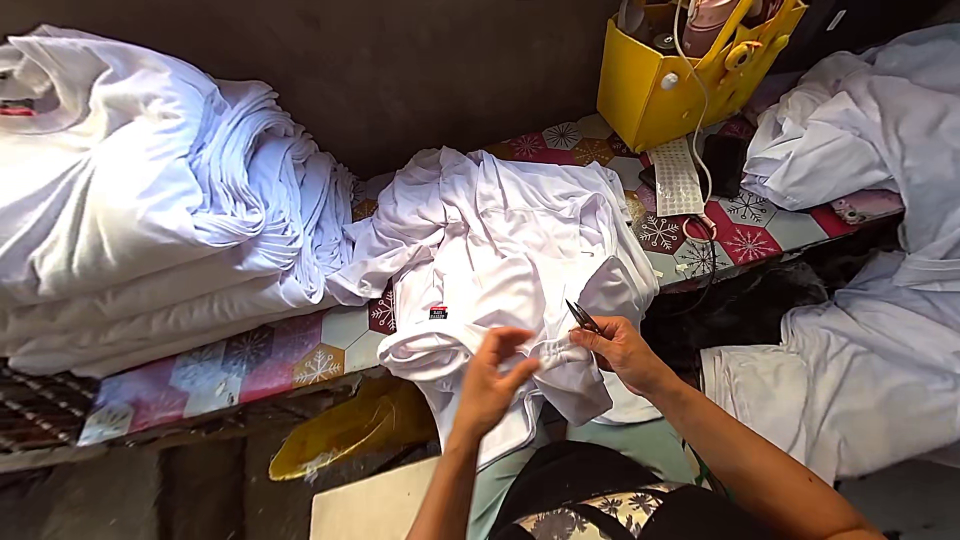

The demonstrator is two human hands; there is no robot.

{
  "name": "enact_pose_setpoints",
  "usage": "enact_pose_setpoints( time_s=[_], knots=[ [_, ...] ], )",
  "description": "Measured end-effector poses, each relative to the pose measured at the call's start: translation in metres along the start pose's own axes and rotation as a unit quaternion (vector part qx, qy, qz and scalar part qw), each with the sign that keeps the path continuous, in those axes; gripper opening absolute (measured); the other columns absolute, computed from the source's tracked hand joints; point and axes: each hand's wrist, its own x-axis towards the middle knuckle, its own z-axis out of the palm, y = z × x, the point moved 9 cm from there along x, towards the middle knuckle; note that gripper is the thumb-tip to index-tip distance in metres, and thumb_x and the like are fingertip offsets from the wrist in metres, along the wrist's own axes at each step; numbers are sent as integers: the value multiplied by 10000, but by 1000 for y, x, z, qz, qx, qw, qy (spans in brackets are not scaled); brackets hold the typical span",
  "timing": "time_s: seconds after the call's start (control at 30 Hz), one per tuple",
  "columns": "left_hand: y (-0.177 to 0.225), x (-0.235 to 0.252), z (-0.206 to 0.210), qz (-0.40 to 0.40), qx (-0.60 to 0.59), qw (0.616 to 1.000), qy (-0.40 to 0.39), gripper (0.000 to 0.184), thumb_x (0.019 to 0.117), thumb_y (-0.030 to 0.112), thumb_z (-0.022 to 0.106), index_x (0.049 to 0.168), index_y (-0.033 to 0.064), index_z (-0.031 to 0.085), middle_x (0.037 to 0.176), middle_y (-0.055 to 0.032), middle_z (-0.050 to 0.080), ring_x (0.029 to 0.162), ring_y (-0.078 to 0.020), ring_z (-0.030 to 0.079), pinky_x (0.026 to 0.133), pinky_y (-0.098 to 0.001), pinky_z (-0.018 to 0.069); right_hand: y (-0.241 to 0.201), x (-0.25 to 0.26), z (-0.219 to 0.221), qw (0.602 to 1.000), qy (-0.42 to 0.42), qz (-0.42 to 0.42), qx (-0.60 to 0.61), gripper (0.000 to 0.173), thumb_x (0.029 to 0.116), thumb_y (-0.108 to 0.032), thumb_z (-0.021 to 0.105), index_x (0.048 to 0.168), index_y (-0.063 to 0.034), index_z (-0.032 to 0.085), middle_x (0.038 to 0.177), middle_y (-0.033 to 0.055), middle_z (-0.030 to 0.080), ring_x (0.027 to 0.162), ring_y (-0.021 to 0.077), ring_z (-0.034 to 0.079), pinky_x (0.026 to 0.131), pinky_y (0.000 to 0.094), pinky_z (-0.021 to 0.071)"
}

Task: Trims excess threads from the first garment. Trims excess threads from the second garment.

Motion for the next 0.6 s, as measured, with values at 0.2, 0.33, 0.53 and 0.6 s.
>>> enact_pose_setpoints(
  time_s=[0.2,0.33,0.53,0.6],
  knots=[
    [3,13,49,-81,-145,986,-8,247,901,-58,682,1101,10,554,810,12,736,725,-57,706,720,-238,591,-34,-17,-17,933,55,-259,-245,197,936,-126,710,1016,51,743,1042,91,702,887,-10,631,776,123,522],
    [14,11,56,-40,-76,995,-40,232,923,-34,659,1125,1,552,829,35,737,748,-38,711,745,-238,598,-42,-32,-1,841,27,-372,-392,123,919,-97,660,912,8,723,962,151,722,802,158,689,675,270,559],
    [15,13,48,-29,-25,999,-20,251,940,18,661,1156,-13,535,807,27,716,694,-15,668,684,-199,557,-31,-26,-11,919,23,-241,-311,171,983,-79,547,987,53,656,836,52,606,677,19,520,614,161,447],
    [12,13,46,-38,-24,999,-17,277,946,31,663,1174,-16,514,826,14,720,701,-23,670,689,-204,558,-34,-24,-22,942,50,-236,-233,181,994,-106,583,990,38,692,862,-6,620,702,-77,499,635,82,424]
  ],
)
